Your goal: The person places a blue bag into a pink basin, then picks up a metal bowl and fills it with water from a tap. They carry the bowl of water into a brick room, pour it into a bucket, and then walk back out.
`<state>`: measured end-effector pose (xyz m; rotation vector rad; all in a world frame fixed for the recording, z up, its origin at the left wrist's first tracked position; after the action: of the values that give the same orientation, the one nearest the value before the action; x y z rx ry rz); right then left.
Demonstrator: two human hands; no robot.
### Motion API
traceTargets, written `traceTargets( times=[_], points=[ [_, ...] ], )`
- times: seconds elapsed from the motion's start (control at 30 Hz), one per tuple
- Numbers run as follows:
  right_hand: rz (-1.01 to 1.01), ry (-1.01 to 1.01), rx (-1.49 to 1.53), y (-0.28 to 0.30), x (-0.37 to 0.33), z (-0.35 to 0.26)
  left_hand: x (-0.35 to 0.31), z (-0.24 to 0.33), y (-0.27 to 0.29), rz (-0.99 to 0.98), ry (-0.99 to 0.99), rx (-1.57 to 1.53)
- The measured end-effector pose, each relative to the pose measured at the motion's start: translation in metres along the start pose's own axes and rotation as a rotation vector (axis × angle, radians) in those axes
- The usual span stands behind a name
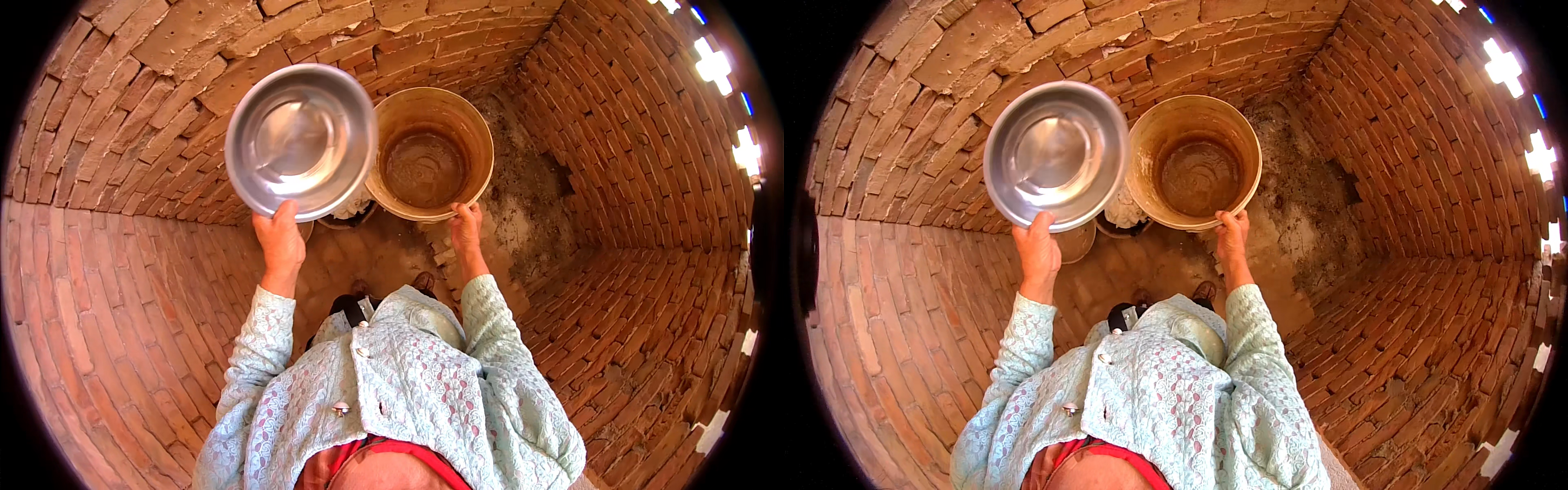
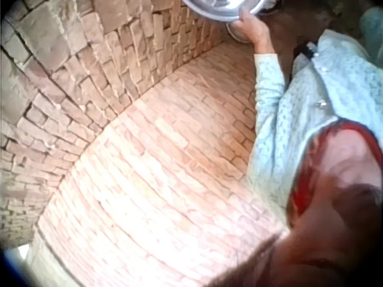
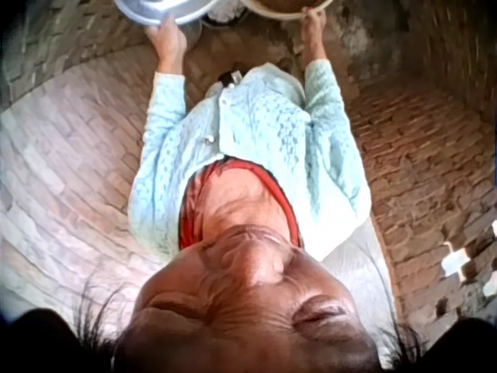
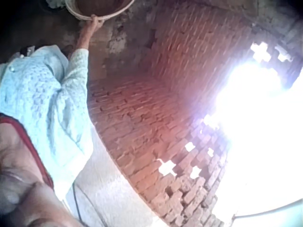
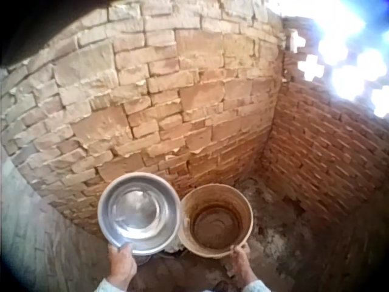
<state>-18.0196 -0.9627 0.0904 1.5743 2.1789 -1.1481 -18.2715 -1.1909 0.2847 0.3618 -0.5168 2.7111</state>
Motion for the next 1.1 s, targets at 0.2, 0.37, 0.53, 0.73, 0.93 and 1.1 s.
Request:
traceTargets(
  times=[0.2, 0.37, 0.53, 0.73, 0.93, 1.1],
  points=[
    [0.145, -0.07, 0.076, 0.078, -0.048, 0.007, -0.027, -0.016, 0.1, 0.211, 0.176, 0.045],
    [0.267, -0.063, 0.094, 0.151, -0.066, -0.005, -0.071, -0.022, 0.196, 0.423, 0.312, 0.248],
    [0.465, -0.033, -0.126, 0.175, -0.012, -0.004, -0.073, -0.035, 0.192, 0.365, 0.421, 0.292],
    [0.407, -0.057, -0.06, 0.163, -0.047, 0.005, -0.072, -0.039, 0.185, 0.313, 0.376, 0.278],
    [0.286, -0.057, 0.053, 0.212, -0.085, 0.01, -0.079, -0.043, 0.179, 0.31, 0.43, 0.282],
    [0.166, -0.057, 0.091, 0.224, -0.079, 0.027, -0.076, -0.046, 0.172, 0.316, 0.464, 0.24]
  ],
)
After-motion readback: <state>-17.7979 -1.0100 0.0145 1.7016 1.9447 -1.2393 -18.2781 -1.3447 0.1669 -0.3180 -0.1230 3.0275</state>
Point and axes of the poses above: each hand's wrist, its own x-axis towards the middle knuckle, its own y-axis out of the back of the hand, z = x × y, the point moved 6 cm from there along x, towards the middle knuckle, and after that the axes turned 15 degrees about -y, right-handed, at the moved point
